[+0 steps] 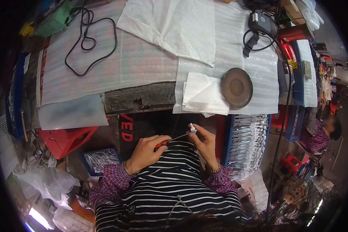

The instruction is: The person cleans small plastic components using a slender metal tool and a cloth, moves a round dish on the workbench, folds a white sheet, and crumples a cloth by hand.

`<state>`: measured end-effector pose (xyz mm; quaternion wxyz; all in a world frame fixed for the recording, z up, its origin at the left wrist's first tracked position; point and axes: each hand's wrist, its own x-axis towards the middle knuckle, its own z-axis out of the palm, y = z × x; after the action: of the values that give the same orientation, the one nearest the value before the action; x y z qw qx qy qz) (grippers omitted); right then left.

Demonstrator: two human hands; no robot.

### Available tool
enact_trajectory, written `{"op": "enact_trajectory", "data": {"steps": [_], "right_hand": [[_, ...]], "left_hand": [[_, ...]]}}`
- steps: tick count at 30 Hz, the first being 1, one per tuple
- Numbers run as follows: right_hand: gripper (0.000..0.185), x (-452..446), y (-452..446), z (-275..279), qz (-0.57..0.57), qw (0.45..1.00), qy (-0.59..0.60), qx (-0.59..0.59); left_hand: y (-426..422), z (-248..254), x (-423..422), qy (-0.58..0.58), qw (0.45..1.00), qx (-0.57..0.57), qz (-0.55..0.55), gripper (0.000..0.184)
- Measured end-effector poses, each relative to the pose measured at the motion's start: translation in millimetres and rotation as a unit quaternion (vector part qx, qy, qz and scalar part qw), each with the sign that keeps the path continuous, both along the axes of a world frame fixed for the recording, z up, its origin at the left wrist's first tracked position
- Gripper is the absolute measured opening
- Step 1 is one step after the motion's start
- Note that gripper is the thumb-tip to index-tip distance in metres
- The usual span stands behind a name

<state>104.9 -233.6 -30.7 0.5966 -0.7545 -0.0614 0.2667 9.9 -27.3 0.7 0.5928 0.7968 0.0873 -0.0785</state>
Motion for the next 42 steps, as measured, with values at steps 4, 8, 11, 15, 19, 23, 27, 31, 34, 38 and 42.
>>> {"op": "enact_trajectory", "data": {"steps": [4,8,11,15,19,23,27,31,34,38,42], "right_hand": [[0.028,0.2,1.8,3.3,-0.008,1.0,0.014,0.01],[0.029,0.7,1.9,2.7,-0.004,1.0,0.008,0.009],[0.029,0.6,0.9,2.0,-0.004,1.0,0.007,0.005],[0.029,3.0,-2.2,6.5,0.017,0.999,0.044,-0.012],[0.029,3.8,-3.1,6.9,0.024,0.999,0.035,-0.019],[0.029,2.7,-2.3,4.5,0.016,1.0,0.022,-0.016],[0.029,3.5,-1.0,8.0,0.009,0.999,0.02,-0.027],[0.029,3.6,-1.1,7.7,0.005,0.999,0.019,-0.027],[0.029,3.8,-1.1,6.3,0.012,1.0,0.005,-0.027],[0.027,3.4,0.9,5.9,-0.023,1.0,-0.001,-0.007],[0.026,4.4,1.0,6.4,-0.016,1.0,-0.021,-0.016]], "left_hand": [[-0.9,-1.6,-0.8,-0.006,1.0,0.004,0.004,0.028],[-0.1,0.7,-0.5,-0.001,1.0,0.002,0.002,0.028],[-0.4,-1.2,-1.6,0.001,1.0,0.009,-0.002,0.028],[-0.2,0.4,-0.9,-0.001,1.0,0.007,0.0,0.029],[-0.5,-0.6,-1.4,-0.005,1.0,0.001,0.002,0.029],[-0.7,1.9,-0.9,0.007,1.0,-0.008,0.005,0.028],[-1.2,0.5,-1.4,0.003,1.0,-0.01,0.003,0.028],[-1.3,2.8,-0.7,0.004,1.0,-0.016,0.001,0.028],[-2.1,2.4,-1.2,0.008,1.0,-0.017,0.0,0.028],[-2.8,2.5,-1.6,-0.001,1.0,-0.021,0.004,0.028],[-2.6,5.7,-0.5,0.009,1.0,-0.026,0.002,0.028]]}}
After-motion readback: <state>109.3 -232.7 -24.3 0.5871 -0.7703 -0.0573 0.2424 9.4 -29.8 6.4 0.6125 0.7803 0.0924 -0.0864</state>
